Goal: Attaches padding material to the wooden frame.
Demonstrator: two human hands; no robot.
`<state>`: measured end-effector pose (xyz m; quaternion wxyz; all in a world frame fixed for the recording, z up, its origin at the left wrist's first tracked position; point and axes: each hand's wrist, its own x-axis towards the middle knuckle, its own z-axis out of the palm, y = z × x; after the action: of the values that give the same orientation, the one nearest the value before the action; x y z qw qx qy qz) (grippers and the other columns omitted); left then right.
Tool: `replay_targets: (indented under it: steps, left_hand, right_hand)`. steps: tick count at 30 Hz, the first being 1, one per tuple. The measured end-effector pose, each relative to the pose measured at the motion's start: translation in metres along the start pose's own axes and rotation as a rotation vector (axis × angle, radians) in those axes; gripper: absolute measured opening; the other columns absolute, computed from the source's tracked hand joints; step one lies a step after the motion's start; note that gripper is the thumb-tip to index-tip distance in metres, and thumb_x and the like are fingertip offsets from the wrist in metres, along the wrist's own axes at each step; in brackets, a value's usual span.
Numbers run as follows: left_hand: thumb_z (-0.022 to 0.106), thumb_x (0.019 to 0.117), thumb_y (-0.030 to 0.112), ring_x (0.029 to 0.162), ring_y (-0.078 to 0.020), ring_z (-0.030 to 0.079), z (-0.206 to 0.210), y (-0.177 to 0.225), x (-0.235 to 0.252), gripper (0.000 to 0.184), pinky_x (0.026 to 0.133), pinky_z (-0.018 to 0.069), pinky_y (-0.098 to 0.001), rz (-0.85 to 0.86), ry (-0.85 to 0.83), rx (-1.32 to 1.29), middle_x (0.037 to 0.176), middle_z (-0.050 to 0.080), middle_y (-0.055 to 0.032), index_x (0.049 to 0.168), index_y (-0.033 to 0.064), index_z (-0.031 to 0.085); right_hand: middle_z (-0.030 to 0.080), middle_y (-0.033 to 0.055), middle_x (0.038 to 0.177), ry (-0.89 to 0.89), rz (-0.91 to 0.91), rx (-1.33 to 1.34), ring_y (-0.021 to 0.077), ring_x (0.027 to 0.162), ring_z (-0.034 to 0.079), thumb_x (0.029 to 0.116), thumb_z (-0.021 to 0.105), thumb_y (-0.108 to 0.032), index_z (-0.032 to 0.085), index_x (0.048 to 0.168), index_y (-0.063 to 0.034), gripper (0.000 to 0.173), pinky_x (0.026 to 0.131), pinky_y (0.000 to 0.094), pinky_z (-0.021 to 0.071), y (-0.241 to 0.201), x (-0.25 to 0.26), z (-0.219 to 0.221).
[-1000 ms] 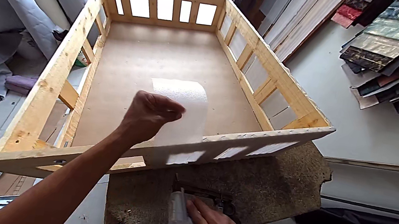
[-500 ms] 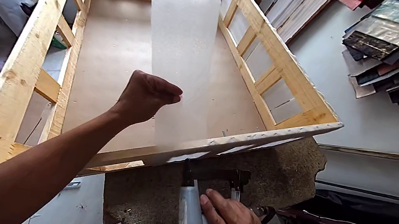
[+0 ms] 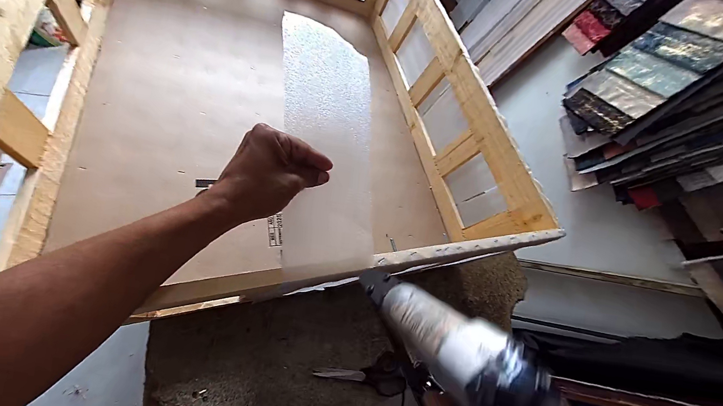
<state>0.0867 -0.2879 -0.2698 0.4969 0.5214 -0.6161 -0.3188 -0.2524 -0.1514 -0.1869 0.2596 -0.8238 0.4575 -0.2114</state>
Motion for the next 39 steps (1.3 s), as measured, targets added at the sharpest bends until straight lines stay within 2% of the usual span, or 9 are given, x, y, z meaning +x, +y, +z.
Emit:
replay_targets:
  steps: [2,3,8,12,28,31,36,37,39]
  left_hand:
    - [0.078,0.0887,0.007,0.071,-0.0031,0.072,0.001,-0.004,0.000,0.010,0.069,0.0617,-0.0255,-0.007,0.004,-0.006,0.084,0.079,0.0025,0.097,0.0121,0.081]
    - [0.079,0.0887,0.007,0.070,-0.0036,0.072,0.001,-0.005,0.000,0.010,0.068,0.0616,-0.0262,-0.011,0.009,-0.010,0.084,0.079,0.0023,0.097,0.0122,0.081]
    - [0.079,0.0889,0.010,0.070,-0.0045,0.072,0.001,-0.007,0.002,0.010,0.069,0.0616,-0.0298,-0.031,0.015,0.009,0.084,0.078,0.0026,0.096,0.0148,0.082]
    - [0.079,0.0886,0.011,0.073,-0.0054,0.072,0.000,-0.008,0.002,0.009,0.071,0.0618,-0.0317,-0.054,0.003,-0.001,0.085,0.079,0.0029,0.096,0.0148,0.082]
    - [0.079,0.0891,0.010,0.073,-0.0040,0.072,-0.004,-0.007,0.002,0.009,0.070,0.0618,-0.0272,-0.022,-0.011,-0.002,0.086,0.079,0.0030,0.098,0.0135,0.082]
    - [0.079,0.0901,0.011,0.073,-0.0027,0.072,-0.009,-0.004,0.000,0.010,0.070,0.0617,-0.0248,0.042,-0.014,0.013,0.086,0.079,0.0033,0.099,0.0128,0.081]
    - [0.077,0.0907,0.010,0.075,-0.0023,0.073,-0.014,-0.001,0.003,0.010,0.072,0.0620,-0.0228,0.130,-0.026,0.043,0.089,0.079,0.0028,0.101,0.0111,0.081]
    - [0.077,0.0903,0.008,0.076,-0.0031,0.073,-0.013,0.000,0.003,0.011,0.072,0.0624,-0.0230,0.137,-0.027,0.030,0.089,0.079,0.0020,0.101,0.0100,0.080]
    - [0.077,0.0893,0.004,0.076,-0.0051,0.074,-0.012,0.003,0.002,0.013,0.071,0.0629,-0.0233,0.119,-0.024,0.001,0.089,0.079,-0.0001,0.102,0.0072,0.079]
  right_hand:
    - [0.073,0.0028,0.087,-0.041,0.144,0.167,0.0148,0.058,0.068,0.0984,0.068,-0.040,0.066,0.118,-0.0157,0.031,0.050,0.0347,0.0614,0.008,0.019,-0.016]
    - [0.072,0.0053,0.085,-0.073,0.204,0.256,0.0187,0.053,0.065,0.0980,0.068,-0.039,0.067,0.116,-0.0169,0.028,0.046,0.0358,0.0598,0.009,0.028,-0.021]
    - [0.073,0.0107,0.094,-0.124,0.324,0.330,0.0245,0.053,0.066,0.0963,0.068,-0.029,0.071,0.114,-0.0184,0.021,0.047,0.0357,0.0604,0.004,0.049,-0.019]
    - [0.073,0.0116,0.089,-0.104,0.339,0.329,0.0254,0.050,0.064,0.0950,0.068,-0.030,0.070,0.110,-0.0170,0.020,0.044,0.0360,0.0587,-0.004,0.051,-0.003]
    - [0.068,-0.0012,0.077,-0.269,0.202,0.292,0.0132,0.052,0.063,0.0980,0.066,-0.038,0.069,0.109,-0.0241,0.018,0.045,0.0302,0.0564,-0.039,0.056,0.025]
    - [0.071,0.0008,0.080,-0.227,0.165,0.310,0.0137,0.051,0.063,0.0964,0.068,-0.038,0.072,0.112,-0.0238,0.021,0.044,0.0307,0.0564,0.003,0.037,-0.004]
    - [0.069,0.0090,0.071,-0.401,0.546,0.128,0.0218,0.054,0.066,0.0904,0.071,-0.032,0.071,0.101,-0.0139,0.021,0.053,0.0399,0.0583,0.145,0.024,-0.030]
    - [0.070,0.0097,0.076,-0.366,0.574,-0.072,0.0240,0.061,0.069,0.0915,0.070,-0.034,0.070,0.104,-0.0124,0.025,0.060,0.0450,0.0602,0.177,0.022,-0.018]
    - [0.072,0.0164,0.106,-0.232,0.569,-0.363,0.0329,0.094,0.072,0.0928,0.070,-0.036,0.068,0.123,-0.0079,0.041,0.086,0.0565,0.0577,0.242,0.012,0.023]
